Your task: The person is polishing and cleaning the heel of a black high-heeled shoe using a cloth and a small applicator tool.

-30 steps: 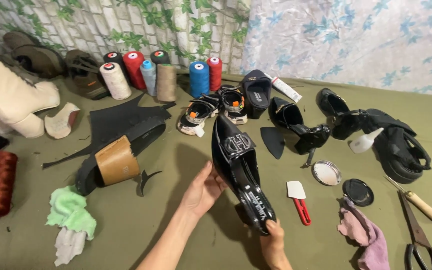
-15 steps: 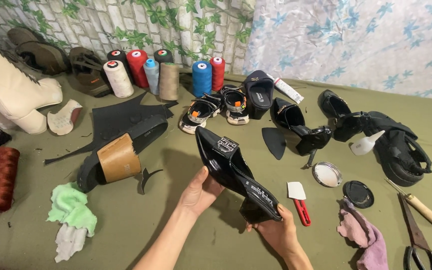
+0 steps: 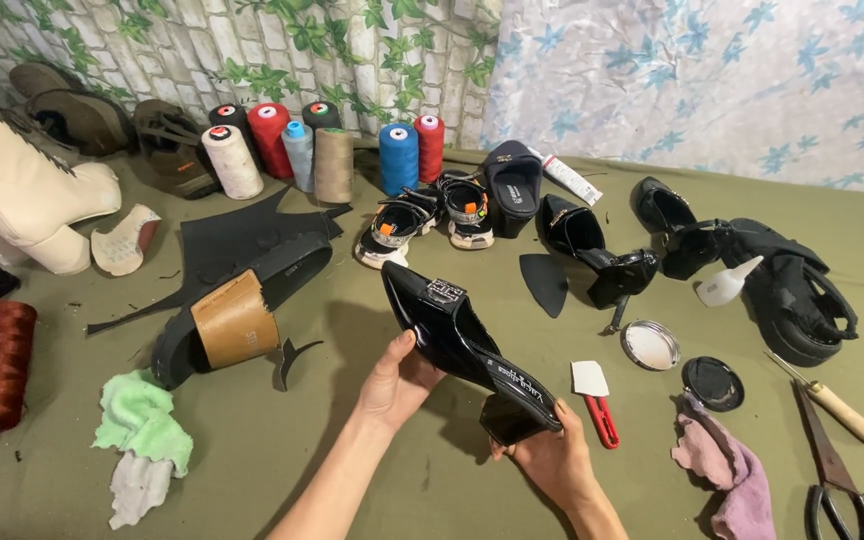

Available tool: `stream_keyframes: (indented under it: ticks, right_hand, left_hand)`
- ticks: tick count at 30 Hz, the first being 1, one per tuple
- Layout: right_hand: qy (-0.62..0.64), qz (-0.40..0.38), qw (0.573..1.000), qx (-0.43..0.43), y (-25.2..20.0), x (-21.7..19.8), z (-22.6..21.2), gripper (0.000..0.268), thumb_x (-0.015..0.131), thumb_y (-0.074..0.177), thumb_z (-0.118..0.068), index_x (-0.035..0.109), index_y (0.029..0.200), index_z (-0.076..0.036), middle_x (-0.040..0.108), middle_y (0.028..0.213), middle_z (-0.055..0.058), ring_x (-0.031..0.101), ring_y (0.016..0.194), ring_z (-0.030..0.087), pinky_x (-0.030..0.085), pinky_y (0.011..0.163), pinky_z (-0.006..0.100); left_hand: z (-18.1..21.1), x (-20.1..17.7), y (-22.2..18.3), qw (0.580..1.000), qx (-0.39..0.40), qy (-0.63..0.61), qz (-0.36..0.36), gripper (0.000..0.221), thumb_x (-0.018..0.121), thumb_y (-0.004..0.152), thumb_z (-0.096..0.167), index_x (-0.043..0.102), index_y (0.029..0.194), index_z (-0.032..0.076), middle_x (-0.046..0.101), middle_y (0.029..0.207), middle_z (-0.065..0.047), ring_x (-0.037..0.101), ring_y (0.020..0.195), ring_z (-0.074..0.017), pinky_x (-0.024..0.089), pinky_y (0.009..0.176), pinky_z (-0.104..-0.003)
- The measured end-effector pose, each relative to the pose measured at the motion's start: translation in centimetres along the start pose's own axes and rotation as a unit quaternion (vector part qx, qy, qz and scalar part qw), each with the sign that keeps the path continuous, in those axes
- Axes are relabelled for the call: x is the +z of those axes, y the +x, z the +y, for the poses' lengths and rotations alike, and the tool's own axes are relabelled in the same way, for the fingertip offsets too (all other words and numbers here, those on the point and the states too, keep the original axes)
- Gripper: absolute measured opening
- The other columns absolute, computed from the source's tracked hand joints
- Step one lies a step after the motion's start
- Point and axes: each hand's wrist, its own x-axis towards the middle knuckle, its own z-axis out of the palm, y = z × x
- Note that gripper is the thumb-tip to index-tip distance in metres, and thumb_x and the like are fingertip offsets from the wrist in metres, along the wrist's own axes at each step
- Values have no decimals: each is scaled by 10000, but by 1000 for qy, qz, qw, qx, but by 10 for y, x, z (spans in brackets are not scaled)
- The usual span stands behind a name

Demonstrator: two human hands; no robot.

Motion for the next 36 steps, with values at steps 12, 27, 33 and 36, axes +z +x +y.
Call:
stream_keyframes:
  ticks: [12, 27, 33, 36]
  right_hand:
    - [-69, 28, 997, 10, -3, -9, 13, 610, 564, 898, -465, 649, 1204, 55, 723, 1143, 254, 658, 988, 340, 525, 703, 470]
    - [-407, 139, 901, 54, -6, 22, 15, 707, 523, 846, -602, 649, 1297, -73, 754, 1088, 67, 776, 751, 165, 528, 881, 303]
    - [-426, 84, 901, -5, -14, 33, 11, 853, 451, 849, -708, 569, 1390, -59, 742, 1087, 56, 690, 828, 126, 572, 884, 337]
    - [-427, 82, 900, -25, -15, 29, 15, 744, 404, 943, -609, 584, 1385, -39, 702, 813, 39, 678, 834, 136, 505, 905, 313]
  left_hand:
    - [-1, 18, -3, 996, 34, 80, 15, 384, 723, 897, 297, 649, 1210, 88, 734, 1147, -106, 681, 1013, -230, 569, 935, -392]
    - [-9, 27, -8, 943, -3, 310, 122, 504, 742, 832, 140, 640, 1325, 102, 739, 1194, -99, 661, 997, -217, 489, 809, -320]
    - [-10, 1, 7, 951, -8, 265, 156, 384, 765, 774, 64, 652, 1141, 72, 725, 1013, -120, 637, 878, -224, 493, 746, -355]
    - [-11, -6, 9, 956, -1, 265, 123, 215, 736, 804, 60, 693, 1010, 102, 740, 915, -83, 661, 779, -209, 506, 647, -322]
